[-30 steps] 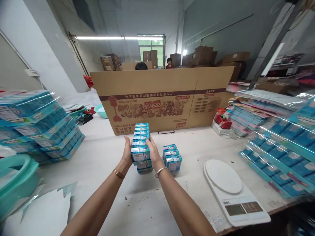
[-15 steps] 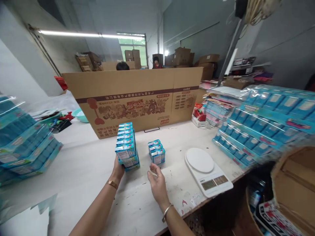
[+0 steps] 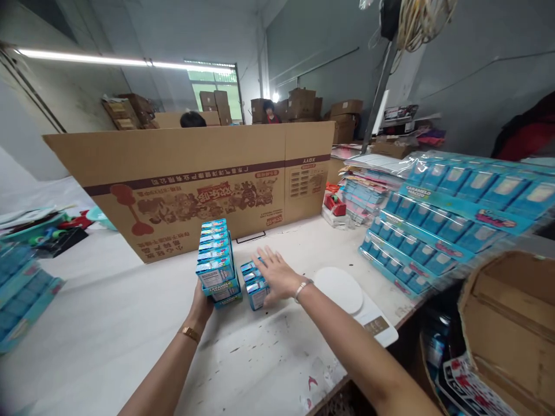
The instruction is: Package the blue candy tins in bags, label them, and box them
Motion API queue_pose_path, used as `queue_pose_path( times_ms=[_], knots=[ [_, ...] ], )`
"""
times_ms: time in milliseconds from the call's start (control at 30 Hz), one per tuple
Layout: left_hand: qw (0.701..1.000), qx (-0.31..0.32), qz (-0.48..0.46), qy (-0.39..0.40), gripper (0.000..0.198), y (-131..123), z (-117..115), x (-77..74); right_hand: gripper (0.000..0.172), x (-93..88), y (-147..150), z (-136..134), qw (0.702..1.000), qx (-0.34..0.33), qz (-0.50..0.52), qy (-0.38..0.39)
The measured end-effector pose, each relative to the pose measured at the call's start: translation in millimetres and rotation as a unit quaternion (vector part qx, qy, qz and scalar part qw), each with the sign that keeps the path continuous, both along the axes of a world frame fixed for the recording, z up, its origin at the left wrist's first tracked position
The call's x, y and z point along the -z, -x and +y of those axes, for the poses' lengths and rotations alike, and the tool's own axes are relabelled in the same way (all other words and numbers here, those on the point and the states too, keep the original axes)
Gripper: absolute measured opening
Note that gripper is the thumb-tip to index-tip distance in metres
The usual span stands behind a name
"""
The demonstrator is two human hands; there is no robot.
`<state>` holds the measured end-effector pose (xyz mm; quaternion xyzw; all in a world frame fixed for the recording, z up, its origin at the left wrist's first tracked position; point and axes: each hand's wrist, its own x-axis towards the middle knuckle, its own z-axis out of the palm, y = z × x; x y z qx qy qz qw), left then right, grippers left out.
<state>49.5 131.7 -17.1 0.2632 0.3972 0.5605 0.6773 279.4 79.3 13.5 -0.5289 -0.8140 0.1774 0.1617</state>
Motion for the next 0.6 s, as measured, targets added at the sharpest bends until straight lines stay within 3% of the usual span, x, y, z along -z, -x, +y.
queue_pose_path(
  times_ms=[100,200,333,467,600],
  knots=[
    [1.000,0.001,0.001,-0.023,0.045,-8.9,5.0,1.1,0.140,-21.5,10.4,27.9,0.988,-0.063,-0.124,0.065],
    [1.000,0.013,0.008,-0.006,0.049,-17.4,8.0,2.6,0.132,-28.6,10.5,28.7,0.983,-0.081,-0.149,0.067],
    [1.000,0.029,0.004,0.010,0.050,-36.9,12.3,4.2,0.121,-29.8,-13.3,-19.3,0.981,-0.102,-0.162,0.030],
    [0.996,0.080,-0.024,0.016,0.052,-78.5,19.1,3.7,0.116,-28.9,-28.3,-85.0,0.978,-0.115,-0.172,0.018],
    [0.988,0.144,-0.052,0.021,0.061,-143.5,29.7,6.9,0.081,-7.8,-23.4,-115.4,0.971,-0.073,-0.194,-0.117]
  ],
)
